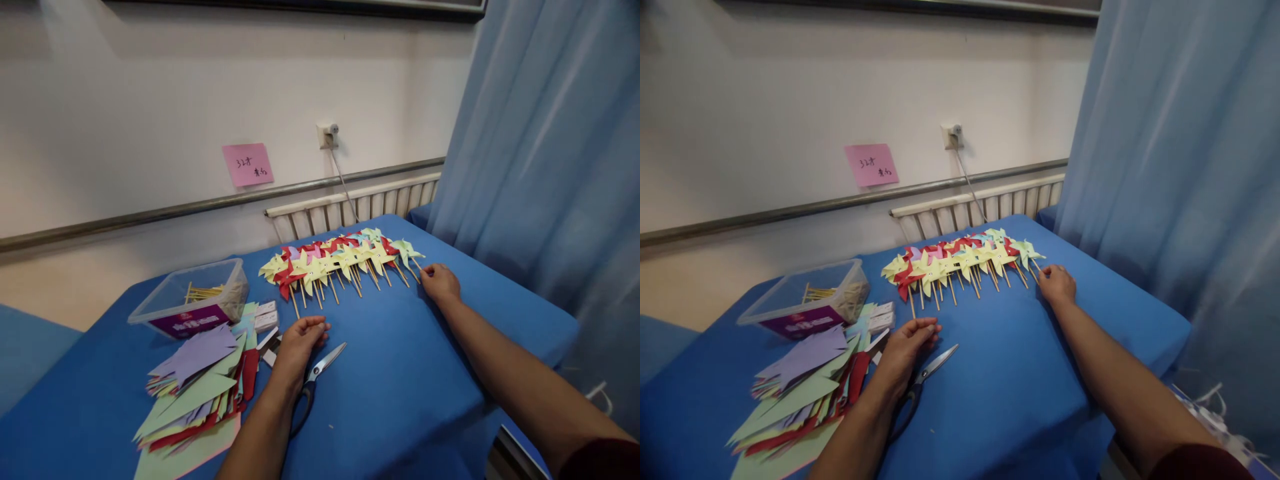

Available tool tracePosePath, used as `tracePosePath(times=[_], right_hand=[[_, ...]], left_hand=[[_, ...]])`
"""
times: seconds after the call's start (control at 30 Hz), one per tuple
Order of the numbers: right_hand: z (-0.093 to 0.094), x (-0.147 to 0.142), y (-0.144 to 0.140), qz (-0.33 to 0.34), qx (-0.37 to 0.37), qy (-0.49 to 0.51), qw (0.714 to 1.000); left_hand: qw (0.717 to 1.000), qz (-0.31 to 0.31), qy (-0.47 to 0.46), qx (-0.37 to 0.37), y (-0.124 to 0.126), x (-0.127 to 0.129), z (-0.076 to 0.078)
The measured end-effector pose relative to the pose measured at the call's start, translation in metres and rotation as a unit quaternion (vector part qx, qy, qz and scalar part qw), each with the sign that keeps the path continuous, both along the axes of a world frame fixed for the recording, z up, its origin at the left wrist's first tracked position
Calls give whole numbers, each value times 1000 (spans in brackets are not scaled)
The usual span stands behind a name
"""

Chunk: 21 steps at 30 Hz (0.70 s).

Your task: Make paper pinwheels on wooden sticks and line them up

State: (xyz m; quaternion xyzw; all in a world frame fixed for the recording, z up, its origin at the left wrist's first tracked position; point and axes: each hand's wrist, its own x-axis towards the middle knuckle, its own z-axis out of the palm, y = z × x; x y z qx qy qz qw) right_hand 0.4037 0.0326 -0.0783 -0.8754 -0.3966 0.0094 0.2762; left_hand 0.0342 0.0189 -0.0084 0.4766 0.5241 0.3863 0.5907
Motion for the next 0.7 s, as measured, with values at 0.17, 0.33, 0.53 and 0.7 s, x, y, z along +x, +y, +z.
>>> tracePosePath(times=[0.17,0.33,0.53,0.7], right_hand=[[-4,-4,1,42,9,6,999],[0,-2,0,20,43,7,999],[17,-22,-13,8,129,-18,991],[39,-111,-24,200,261,91,940]], left_hand=[[1000,-6,4,1,-2,3,2],[1000,-9,6,-3,-3,2,3],[1000,-15,8,1,-5,5,2],[1000,6,-3,30,-5,7,-2]])
